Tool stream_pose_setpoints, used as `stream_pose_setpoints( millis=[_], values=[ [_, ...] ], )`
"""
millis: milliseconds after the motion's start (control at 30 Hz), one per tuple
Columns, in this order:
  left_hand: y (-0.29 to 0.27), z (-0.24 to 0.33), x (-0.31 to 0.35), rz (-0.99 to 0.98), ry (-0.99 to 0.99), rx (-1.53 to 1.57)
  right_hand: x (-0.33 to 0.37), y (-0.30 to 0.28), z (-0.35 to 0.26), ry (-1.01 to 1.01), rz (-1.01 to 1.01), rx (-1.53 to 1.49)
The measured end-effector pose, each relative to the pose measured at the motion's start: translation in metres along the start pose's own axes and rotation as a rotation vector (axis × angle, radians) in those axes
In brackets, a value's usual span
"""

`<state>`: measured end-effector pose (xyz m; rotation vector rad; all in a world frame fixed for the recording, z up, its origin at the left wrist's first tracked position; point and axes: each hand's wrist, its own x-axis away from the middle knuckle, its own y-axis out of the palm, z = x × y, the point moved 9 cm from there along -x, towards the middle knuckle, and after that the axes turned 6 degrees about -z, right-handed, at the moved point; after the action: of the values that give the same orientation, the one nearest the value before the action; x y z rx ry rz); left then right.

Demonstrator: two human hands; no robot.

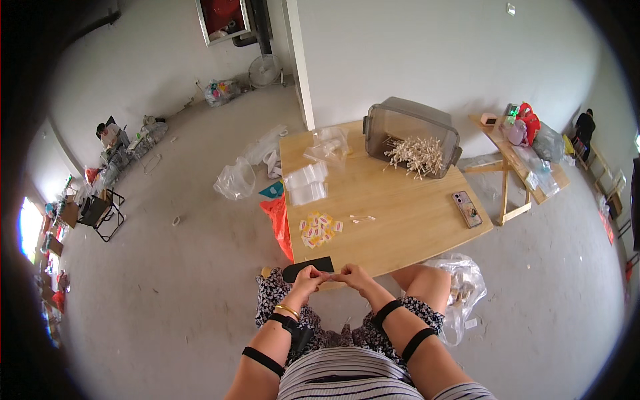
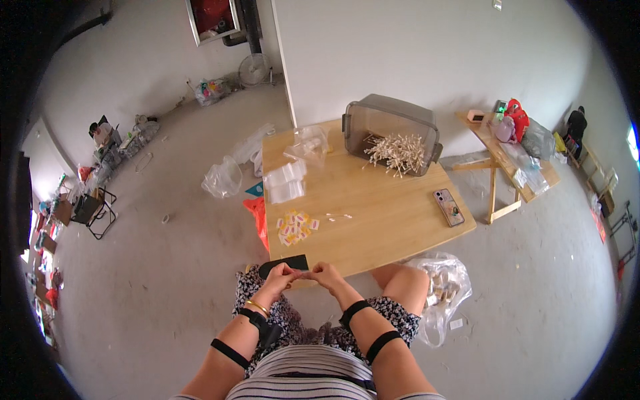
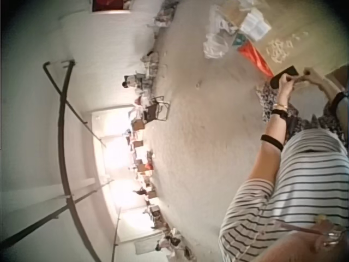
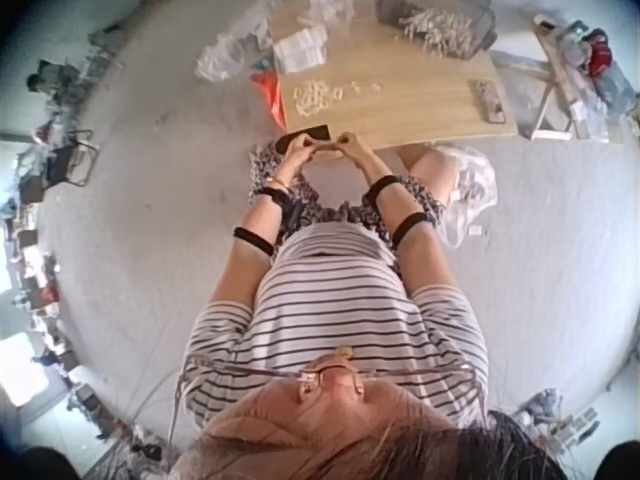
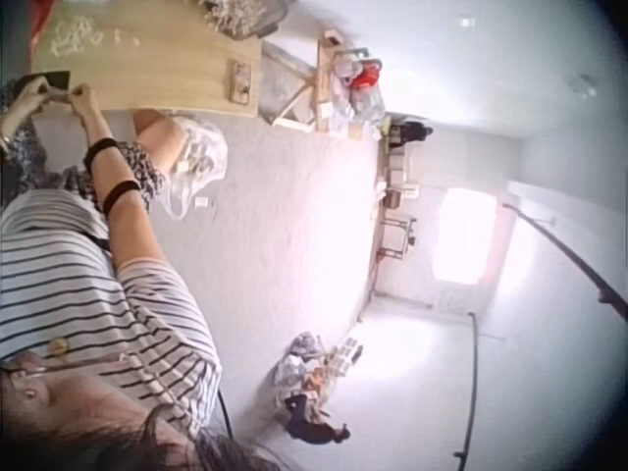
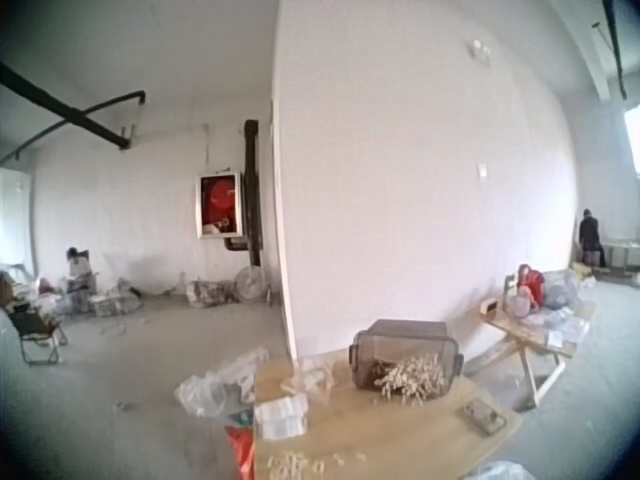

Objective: Sorting and arranging cotton swabs on a table into groups.

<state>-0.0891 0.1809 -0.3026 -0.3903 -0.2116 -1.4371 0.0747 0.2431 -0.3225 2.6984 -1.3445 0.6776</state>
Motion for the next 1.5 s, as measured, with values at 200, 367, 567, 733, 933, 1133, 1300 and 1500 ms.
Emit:
stream_pose_setpoints(
  millis=[200,367,567,733,933,1133,1300,1500],
  values=[
    [0.004,-0.003,-0.008,-0.186,-0.107,-0.028,0.0,0.008,0.008,0.163,-0.229,-0.046],
    [0.008,0.011,-0.005,-0.165,0.023,-0.117,-0.002,0.001,0.013,0.161,-0.187,-0.007],
    [0.001,0.002,-0.009,-0.124,0.085,-0.097,-0.01,0.001,-0.018,-0.106,-0.082,0.184],
    [0.008,0.028,0.002,-0.042,0.208,-0.247,0.015,-0.003,-0.06,-0.511,0.197,0.565],
    [0.012,0.075,0.044,-0.071,0.334,-0.224,0.029,-0.008,-0.07,-0.378,0.016,0.251],
    [0.011,0.091,0.065,-0.049,0.4,-0.009,0.065,-0.017,-0.097,-0.367,0.006,-0.105],
    [0.011,0.11,0.071,-0.054,0.427,0.182,0.093,-0.032,-0.12,-0.483,0.131,0.046],
    [0.012,0.125,0.076,0.131,0.489,0.042,0.087,-0.046,-0.111,-0.502,0.358,0.132]
  ],
)
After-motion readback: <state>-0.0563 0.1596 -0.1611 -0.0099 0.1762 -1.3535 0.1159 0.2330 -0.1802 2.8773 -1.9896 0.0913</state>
